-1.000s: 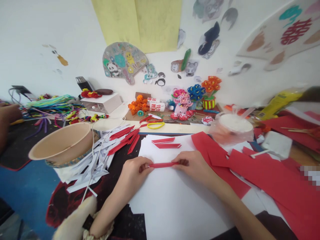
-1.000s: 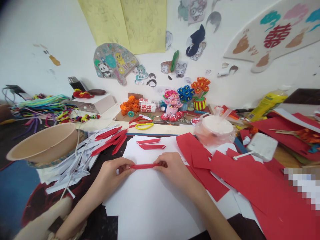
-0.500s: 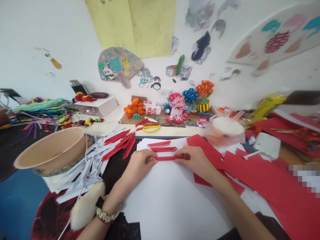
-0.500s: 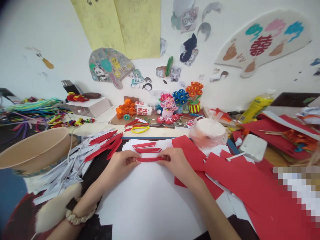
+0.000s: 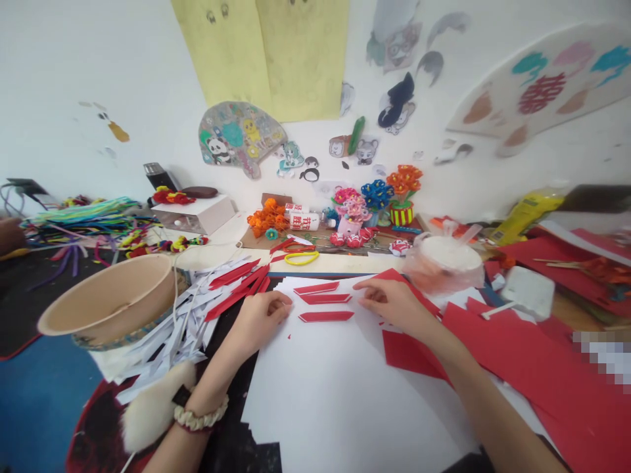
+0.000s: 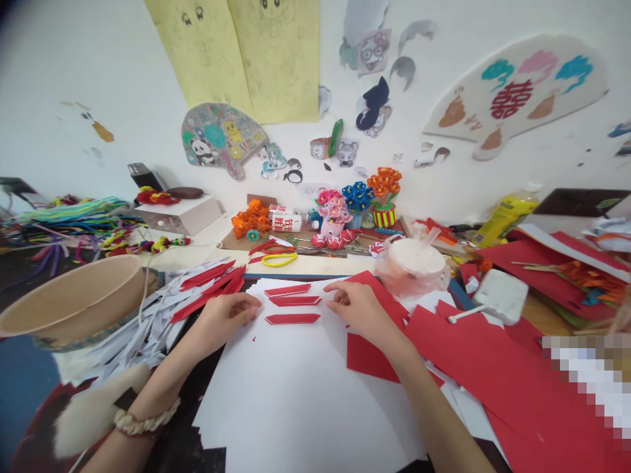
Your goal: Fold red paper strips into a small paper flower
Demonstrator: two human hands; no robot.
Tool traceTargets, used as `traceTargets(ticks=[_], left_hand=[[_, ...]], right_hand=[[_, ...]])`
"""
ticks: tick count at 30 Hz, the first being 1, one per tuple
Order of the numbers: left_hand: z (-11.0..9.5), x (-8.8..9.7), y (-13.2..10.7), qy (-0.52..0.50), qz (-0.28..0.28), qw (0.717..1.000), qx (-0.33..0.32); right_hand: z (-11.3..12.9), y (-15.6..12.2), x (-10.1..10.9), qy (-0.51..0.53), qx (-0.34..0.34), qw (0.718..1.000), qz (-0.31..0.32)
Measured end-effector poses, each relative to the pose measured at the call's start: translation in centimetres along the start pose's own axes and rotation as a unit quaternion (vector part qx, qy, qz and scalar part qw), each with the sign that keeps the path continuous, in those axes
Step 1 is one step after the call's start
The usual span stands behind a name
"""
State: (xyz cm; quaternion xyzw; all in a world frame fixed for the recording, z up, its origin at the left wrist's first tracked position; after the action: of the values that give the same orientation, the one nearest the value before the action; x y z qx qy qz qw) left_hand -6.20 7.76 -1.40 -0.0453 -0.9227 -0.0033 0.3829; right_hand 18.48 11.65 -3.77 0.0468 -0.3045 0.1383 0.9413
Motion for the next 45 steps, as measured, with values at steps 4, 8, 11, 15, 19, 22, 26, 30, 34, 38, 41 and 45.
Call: traceTargets(ticks=[4, 8, 11, 15, 19, 22, 26, 30, 34, 38, 41, 45], left_hand=[[0.6, -0.3, 0.7, -0.03, -0.034, 0.999, 0.007], [0.3, -1.1, 1.0, -0.036, -0.041, 0.998, -0.007], [-0.3, -1.5, 1.1, -0.035, -0.039, 0.998, -0.021], [-1.1, -2.0, 1.3, -0.035, -0.03, 0.998, -0.034], [-1.4, -2.3, 1.4, -0.028, -0.027, 0.998, -0.043], [-1.6, -2.2, 1.4, -0.024, -0.028, 0.998, -0.052], [-2.0, -2.0, 1.2, -0.01, -0.03, 0.997, -0.072], [-2.0, -2.0, 1.3, 0.031, -0.041, 0.996, -0.079], [-2.1, -2.3, 1.5, 0.042, -0.031, 0.994, -0.094], [-2.2, -2.3, 1.5, 0.041, -0.028, 0.994, -0.097], [-2.1, -2.2, 1.3, 0.042, -0.036, 0.995, -0.087], [-1.8, -1.9, 1.1, 0.043, -0.043, 0.996, -0.072]], right_hand=[[0.3, 1.0, -0.2, -0.018, -0.006, 1.0, 0.001], [0.2, 1.6, -1.2, 0.002, -0.012, 0.999, 0.032], [0.1, 1.8, -1.9, 0.022, -0.007, 0.999, 0.038], [0.5, 1.9, -2.2, 0.025, 0.012, 0.999, 0.025], [0.8, 1.8, -2.1, 0.001, 0.021, 1.0, 0.008], [1.0, 1.7, -2.2, 0.007, 0.035, 0.999, 0.014], [1.4, 1.7, -2.1, -0.009, 0.063, 0.998, 0.004], [1.9, 1.8, -2.6, -0.038, 0.099, 0.994, 0.01], [2.1, 1.7, -2.9, -0.089, 0.111, 0.99, 0.005], [2.1, 1.5, -3.1, -0.103, 0.115, 0.988, 0.0], [2.1, 1.4, -3.1, -0.105, 0.116, 0.988, 0.0], [2.1, 1.4, -3.2, -0.105, 0.114, 0.988, 0.005]])
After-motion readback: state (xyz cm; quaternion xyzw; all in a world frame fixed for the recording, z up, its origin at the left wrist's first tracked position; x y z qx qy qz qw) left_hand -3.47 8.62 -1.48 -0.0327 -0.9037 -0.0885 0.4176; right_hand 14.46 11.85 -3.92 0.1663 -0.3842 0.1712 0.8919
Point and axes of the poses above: each hand's wrist, its own y-axis towards the middle knuckle, its own x-axis out of the back of the hand, z = x × y, the point moved 8 cm from there along y, towards the middle knuckle
